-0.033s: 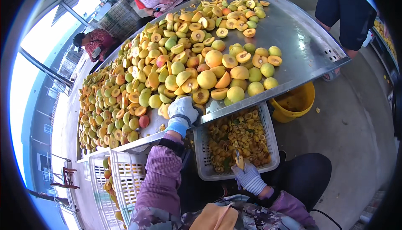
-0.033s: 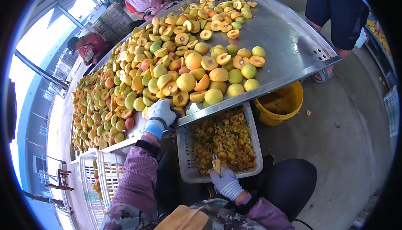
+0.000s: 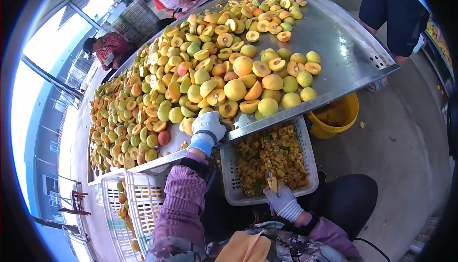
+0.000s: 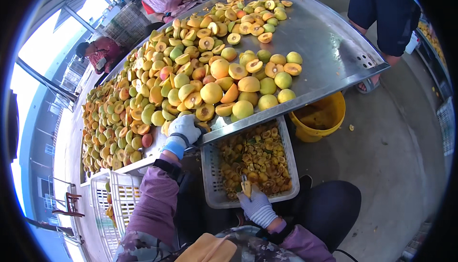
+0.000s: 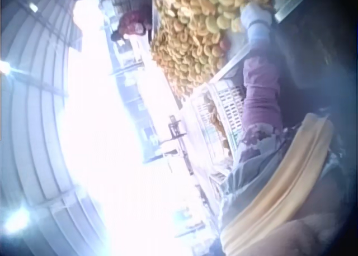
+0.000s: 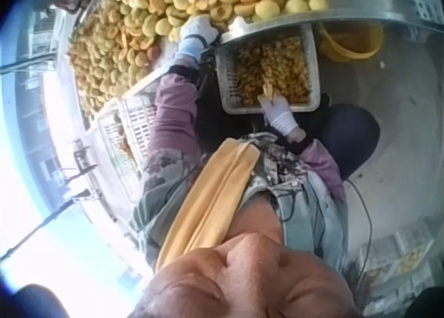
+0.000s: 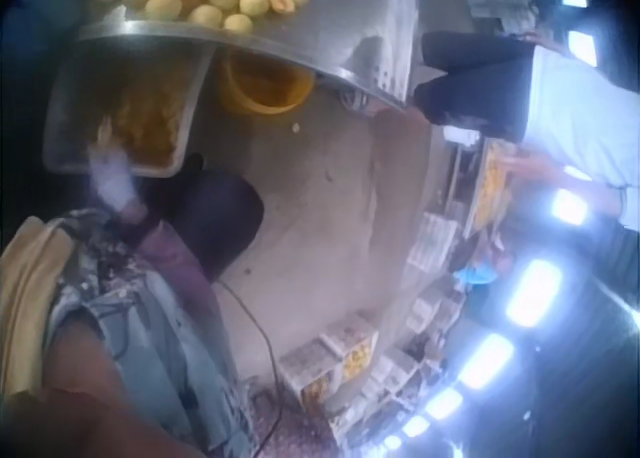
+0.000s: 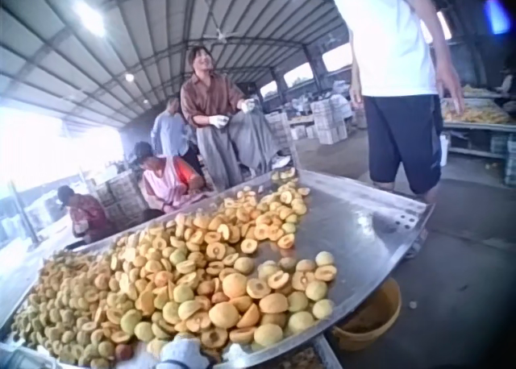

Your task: The person processes halved peaches by picking them up from a table, scooping out the pits using a tool over a waste crate, and placing the fruit into a basket.

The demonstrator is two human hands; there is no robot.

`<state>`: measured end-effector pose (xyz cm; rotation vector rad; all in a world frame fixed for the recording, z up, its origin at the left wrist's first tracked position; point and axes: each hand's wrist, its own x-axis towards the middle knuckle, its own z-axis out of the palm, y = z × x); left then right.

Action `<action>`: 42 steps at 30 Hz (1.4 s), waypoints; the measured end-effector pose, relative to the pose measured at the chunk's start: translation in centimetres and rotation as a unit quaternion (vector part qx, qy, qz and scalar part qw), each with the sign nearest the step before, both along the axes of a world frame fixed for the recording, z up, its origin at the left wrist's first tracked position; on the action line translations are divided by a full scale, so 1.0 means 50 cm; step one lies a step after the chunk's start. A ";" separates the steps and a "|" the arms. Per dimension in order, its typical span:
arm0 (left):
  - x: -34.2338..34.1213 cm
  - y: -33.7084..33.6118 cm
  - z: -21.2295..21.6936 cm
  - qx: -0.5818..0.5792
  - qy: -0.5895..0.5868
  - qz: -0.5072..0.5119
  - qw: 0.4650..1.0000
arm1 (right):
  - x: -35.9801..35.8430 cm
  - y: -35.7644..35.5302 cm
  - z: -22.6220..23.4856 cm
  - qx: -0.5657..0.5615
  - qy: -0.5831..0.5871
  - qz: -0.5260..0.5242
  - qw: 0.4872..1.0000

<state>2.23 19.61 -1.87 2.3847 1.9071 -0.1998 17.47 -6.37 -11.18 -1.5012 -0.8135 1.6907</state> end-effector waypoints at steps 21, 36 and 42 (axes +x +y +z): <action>0.010 -0.365 -0.027 -0.285 -0.730 0.058 0.618 | -0.039 -0.005 0.088 0.340 -0.444 0.055 0.827; 0.023 -0.389 -0.025 -0.238 -0.743 0.104 0.617 | -0.053 -0.021 0.092 0.305 -0.292 0.124 0.898; 0.013 -0.369 -0.033 -0.310 -0.762 0.004 0.569 | -0.018 -0.015 0.133 0.093 0.176 0.187 0.962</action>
